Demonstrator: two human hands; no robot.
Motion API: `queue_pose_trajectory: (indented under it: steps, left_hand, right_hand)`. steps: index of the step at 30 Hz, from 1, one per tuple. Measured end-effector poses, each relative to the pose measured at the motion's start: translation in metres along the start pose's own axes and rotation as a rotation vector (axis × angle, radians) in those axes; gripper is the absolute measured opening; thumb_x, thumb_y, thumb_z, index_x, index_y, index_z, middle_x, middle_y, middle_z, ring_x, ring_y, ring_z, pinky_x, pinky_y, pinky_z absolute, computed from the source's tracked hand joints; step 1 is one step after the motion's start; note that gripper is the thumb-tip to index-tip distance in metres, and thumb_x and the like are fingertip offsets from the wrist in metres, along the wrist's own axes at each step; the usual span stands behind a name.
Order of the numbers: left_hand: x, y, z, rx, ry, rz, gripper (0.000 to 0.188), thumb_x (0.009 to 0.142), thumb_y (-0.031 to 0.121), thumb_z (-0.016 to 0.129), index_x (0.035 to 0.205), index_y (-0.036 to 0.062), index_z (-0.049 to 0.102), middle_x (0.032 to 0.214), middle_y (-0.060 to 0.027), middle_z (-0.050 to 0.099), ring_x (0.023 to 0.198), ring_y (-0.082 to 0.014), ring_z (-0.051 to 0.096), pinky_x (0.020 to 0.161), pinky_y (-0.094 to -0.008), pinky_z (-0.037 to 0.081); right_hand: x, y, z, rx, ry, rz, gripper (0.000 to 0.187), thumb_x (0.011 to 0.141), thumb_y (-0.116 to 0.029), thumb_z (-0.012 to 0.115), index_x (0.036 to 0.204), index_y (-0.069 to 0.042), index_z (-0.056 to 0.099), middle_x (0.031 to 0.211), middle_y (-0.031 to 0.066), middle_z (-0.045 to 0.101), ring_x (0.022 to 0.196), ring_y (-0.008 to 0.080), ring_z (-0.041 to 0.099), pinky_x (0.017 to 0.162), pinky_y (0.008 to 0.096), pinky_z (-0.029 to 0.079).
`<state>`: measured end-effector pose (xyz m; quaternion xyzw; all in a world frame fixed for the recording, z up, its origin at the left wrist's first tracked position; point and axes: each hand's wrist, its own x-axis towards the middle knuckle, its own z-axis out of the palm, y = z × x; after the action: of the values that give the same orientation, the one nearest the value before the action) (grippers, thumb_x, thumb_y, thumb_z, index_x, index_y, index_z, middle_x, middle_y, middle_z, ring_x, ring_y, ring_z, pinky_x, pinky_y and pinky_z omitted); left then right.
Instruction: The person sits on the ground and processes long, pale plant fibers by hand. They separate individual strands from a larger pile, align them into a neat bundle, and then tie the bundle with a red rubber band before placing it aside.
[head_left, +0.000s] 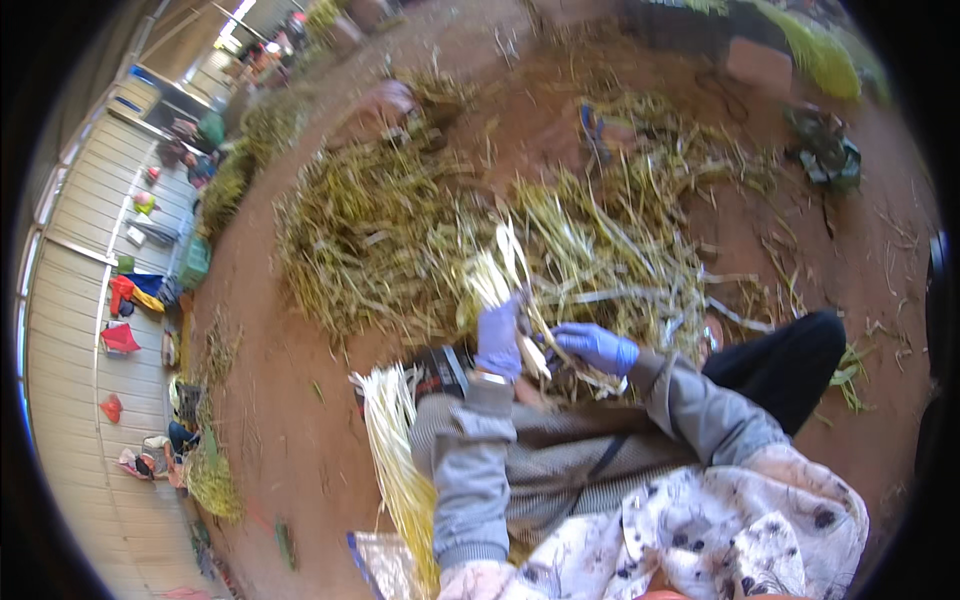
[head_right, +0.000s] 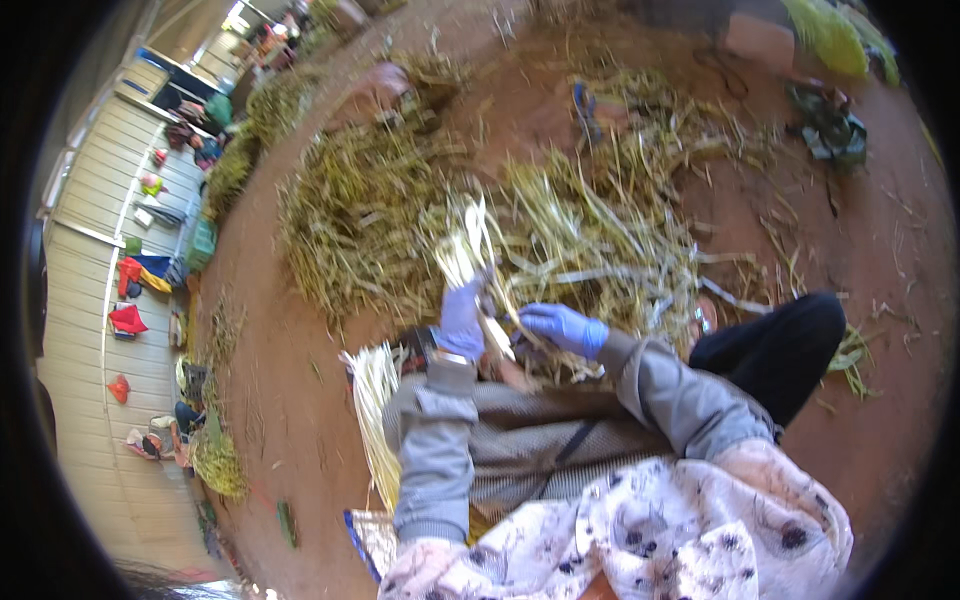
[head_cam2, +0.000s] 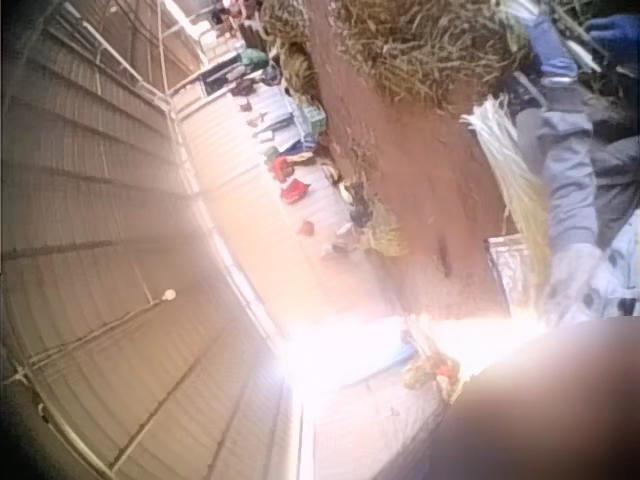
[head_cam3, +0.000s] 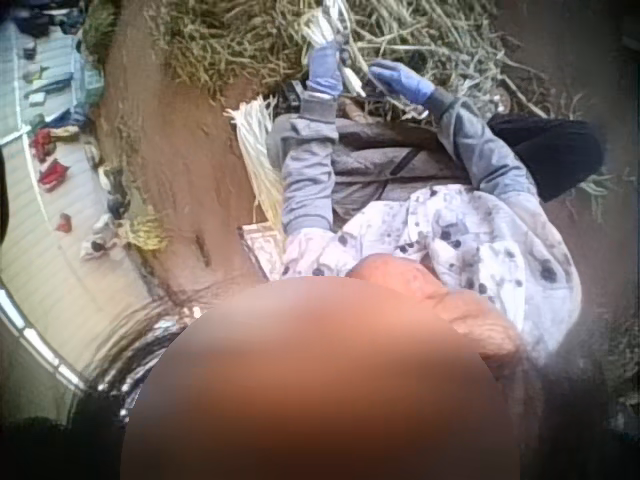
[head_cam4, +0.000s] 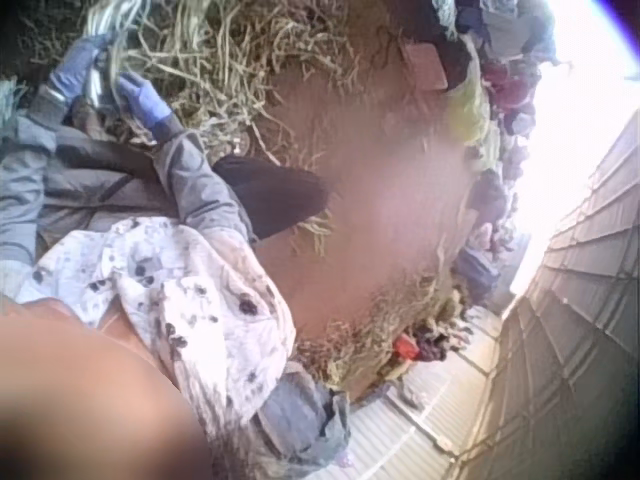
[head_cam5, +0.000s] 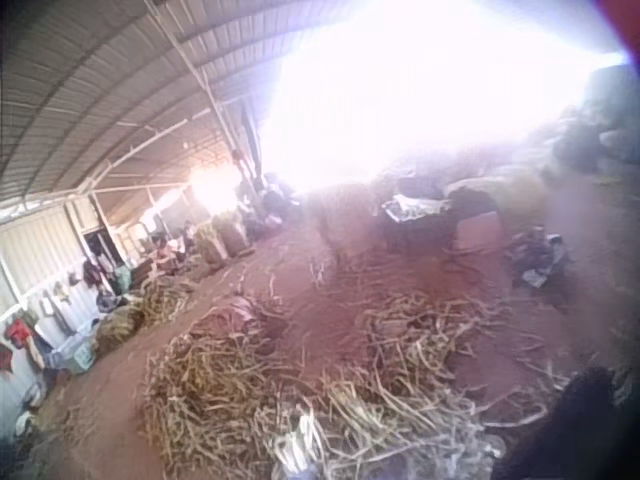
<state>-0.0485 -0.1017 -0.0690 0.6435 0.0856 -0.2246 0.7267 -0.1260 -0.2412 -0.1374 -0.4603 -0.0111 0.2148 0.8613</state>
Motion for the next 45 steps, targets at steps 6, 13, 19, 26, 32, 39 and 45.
queue_pose_trajectory:
  steps: [6,13,19,26,32,39,45]
  left_hand:
    - [0.004,-0.005,0.006,0.128,-0.002,0.099,0.020,0.077,0.015,0.066,0.090,0.0001,0.064,0.060,0.0028,0.054,0.045,-0.0056,0.045,0.039,-0.0193,0.034]
    - [0.002,0.004,0.007,0.306,-0.010,0.196,0.014,0.077,0.011,0.066,0.086,0.0004,0.062,0.057,0.0022,0.053,0.042,-0.0052,0.043,0.039,-0.0203,0.033]
    - [-0.005,0.030,-0.004,-0.163,0.040,0.354,0.022,0.083,0.021,0.059,0.093,0.0020,0.057,0.076,-0.0074,0.063,0.049,-0.0070,0.049,0.037,-0.0172,0.034]
    - [-0.012,0.060,-0.030,-0.201,0.288,0.532,0.019,0.087,0.023,0.054,0.080,0.0046,0.056,0.066,-0.0006,0.054,0.045,-0.0044,0.042,0.038,-0.0172,0.034]
    - [-0.026,0.092,-0.088,-0.614,0.205,0.607,0.019,0.088,0.027,0.053,0.081,0.0089,0.055,0.062,0.0040,0.049,0.044,-0.0021,0.038,0.038,-0.0155,0.032]
    - [-0.032,0.087,-0.074,-0.303,0.174,0.527,0.016,0.083,0.020,0.058,0.083,0.0043,0.053,0.060,0.0026,0.050,0.042,-0.0023,0.042,0.035,-0.0137,0.035]
    - [-0.004,0.044,-0.016,-0.293,0.029,0.262,0.029,0.082,0.027,0.059,0.094,0.0024,0.050,0.069,-0.0002,0.055,0.046,-0.0038,0.041,0.037,-0.0141,0.035]
  right_hand:
    - [0.036,-0.035,0.011,-0.051,0.324,-0.183,0.060,0.078,-0.029,0.065,0.123,0.002,0.040,0.112,0.0118,0.052,0.096,0.0152,0.053,0.080,0.0246,0.044]
    - [0.052,-0.052,0.017,0.145,0.486,-0.097,0.021,0.076,-0.016,0.068,0.090,-0.002,0.061,0.082,0.0022,0.061,0.073,0.0095,0.053,0.068,0.0212,0.041]
    - [0.035,-0.047,0.007,-0.353,0.447,-0.158,0.018,0.080,-0.017,0.063,0.088,-0.001,0.058,0.074,0.0009,0.059,0.065,0.0104,0.050,0.062,0.0244,0.042]
    - [-0.017,0.006,-0.042,-1.071,0.408,-0.164,0.022,0.080,-0.024,0.058,0.086,-0.004,0.051,0.073,0.0162,0.057,0.069,0.0302,0.057,0.061,0.0377,0.044]
    - [-0.093,0.047,-0.138,-1.728,0.217,0.338,0.016,0.075,-0.015,0.051,0.079,-0.003,0.060,0.075,0.0171,0.061,0.072,0.0336,0.061,0.063,0.0433,0.048]
    - [-0.058,-0.027,-0.126,-1.832,0.142,0.611,0.019,0.080,-0.022,0.055,0.089,-0.007,0.063,0.084,0.0118,0.061,0.077,0.0244,0.061,0.065,0.0348,0.048]
    - [-0.004,-0.097,-0.002,-0.927,0.145,-0.167,0.048,0.084,-0.035,0.055,0.124,-0.011,0.045,0.113,0.0115,0.056,0.095,0.0235,0.057,0.089,0.0331,0.043]
